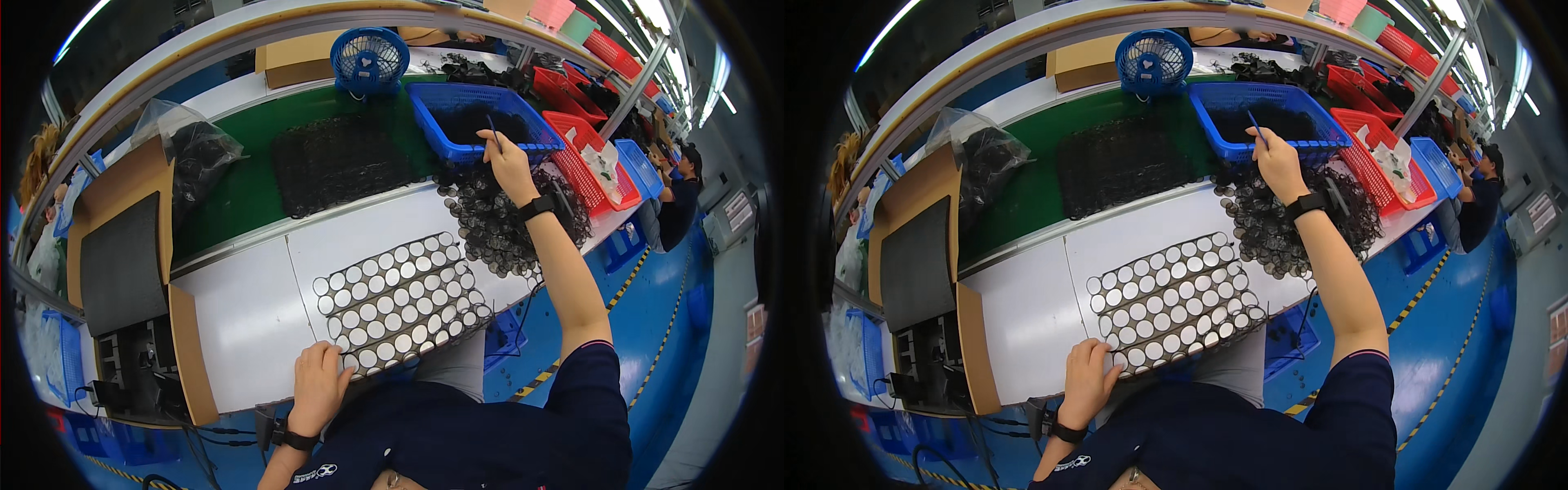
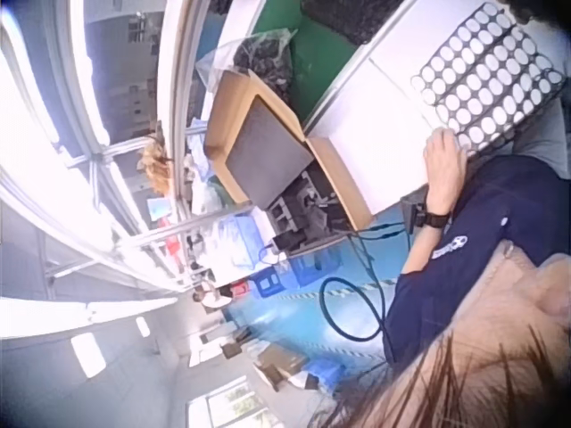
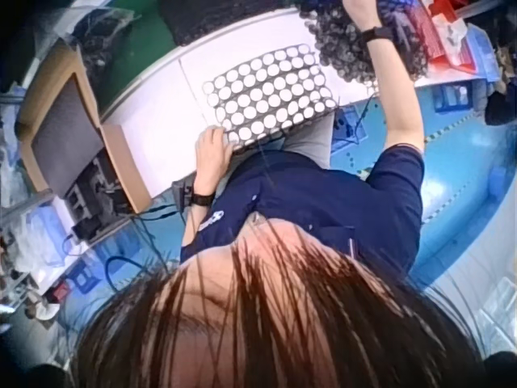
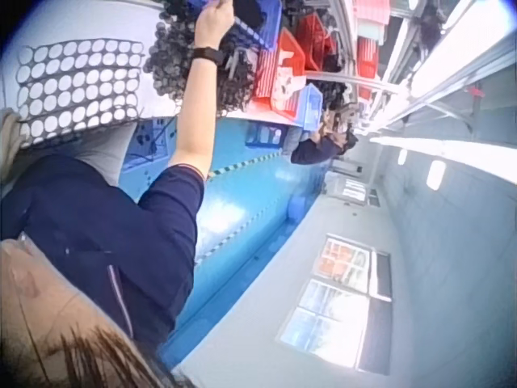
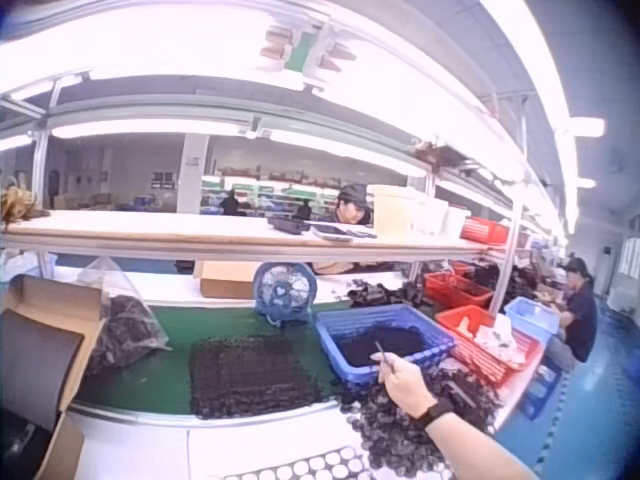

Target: The recorder is seen meticulously placing small black circular components into a grid-like tray and then inspecting/handling the resulting mesh.

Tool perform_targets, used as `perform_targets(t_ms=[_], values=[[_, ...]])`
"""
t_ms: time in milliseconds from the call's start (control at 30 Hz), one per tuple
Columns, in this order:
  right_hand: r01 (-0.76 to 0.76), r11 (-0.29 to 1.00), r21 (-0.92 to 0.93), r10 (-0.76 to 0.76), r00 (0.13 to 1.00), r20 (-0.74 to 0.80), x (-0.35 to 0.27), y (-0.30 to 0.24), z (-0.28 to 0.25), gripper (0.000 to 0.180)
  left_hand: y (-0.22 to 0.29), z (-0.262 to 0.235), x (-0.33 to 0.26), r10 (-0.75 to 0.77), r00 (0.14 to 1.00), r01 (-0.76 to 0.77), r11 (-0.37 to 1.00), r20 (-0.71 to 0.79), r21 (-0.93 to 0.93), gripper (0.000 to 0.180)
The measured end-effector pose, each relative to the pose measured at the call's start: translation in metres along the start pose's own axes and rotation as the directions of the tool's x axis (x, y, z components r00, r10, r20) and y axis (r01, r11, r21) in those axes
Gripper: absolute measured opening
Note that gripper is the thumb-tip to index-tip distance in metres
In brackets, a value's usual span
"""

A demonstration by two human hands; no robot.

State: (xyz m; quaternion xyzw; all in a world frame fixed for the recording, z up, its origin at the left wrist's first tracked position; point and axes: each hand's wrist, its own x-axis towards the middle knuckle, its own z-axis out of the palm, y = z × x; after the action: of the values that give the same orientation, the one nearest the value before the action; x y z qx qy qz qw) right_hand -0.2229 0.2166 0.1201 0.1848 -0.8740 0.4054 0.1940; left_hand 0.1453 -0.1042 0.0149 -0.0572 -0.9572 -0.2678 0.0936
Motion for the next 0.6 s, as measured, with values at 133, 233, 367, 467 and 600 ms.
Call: perform_targets(t_ms=[133,233,367,467,600], values=[[0.063,0.991,0.118,-0.088,0.972,0.219,-0.091,-0.043,0.023,0.019,-0.005,0.001,-0.001,0.036,0.998,-0.034,0.999,0.051,-0.024,0.015],[0.134,0.979,0.157,-0.194,0.851,0.488,-0.163,-0.078,0.039,0.027,0.006,0.0,0.003,0.004,0.998,0.005,0.992,0.069,-0.127,0.009],[0.018,0.912,0.41,-0.315,0.67,0.673,-0.224,-0.132,0.047,0.075,0.033,-0.017,0.007,-0.057,0.995,0.092,0.759,0.076,-0.644,0.006],[0.148,0.849,0.507,-0.459,0.683,0.568,-0.241,-0.147,0.039,0.041,0.054,-0.025,0.018,0.155,0.974,-0.224,0.773,-0.165,-0.594,0.015],[0.104,0.897,0.431,-0.341,0.782,0.522,-0.205,-0.161,-0.035,0.017,0.071,-0.026,0.023,0.269,0.908,-0.397,0.795,-0.32,-0.459,0.031]])
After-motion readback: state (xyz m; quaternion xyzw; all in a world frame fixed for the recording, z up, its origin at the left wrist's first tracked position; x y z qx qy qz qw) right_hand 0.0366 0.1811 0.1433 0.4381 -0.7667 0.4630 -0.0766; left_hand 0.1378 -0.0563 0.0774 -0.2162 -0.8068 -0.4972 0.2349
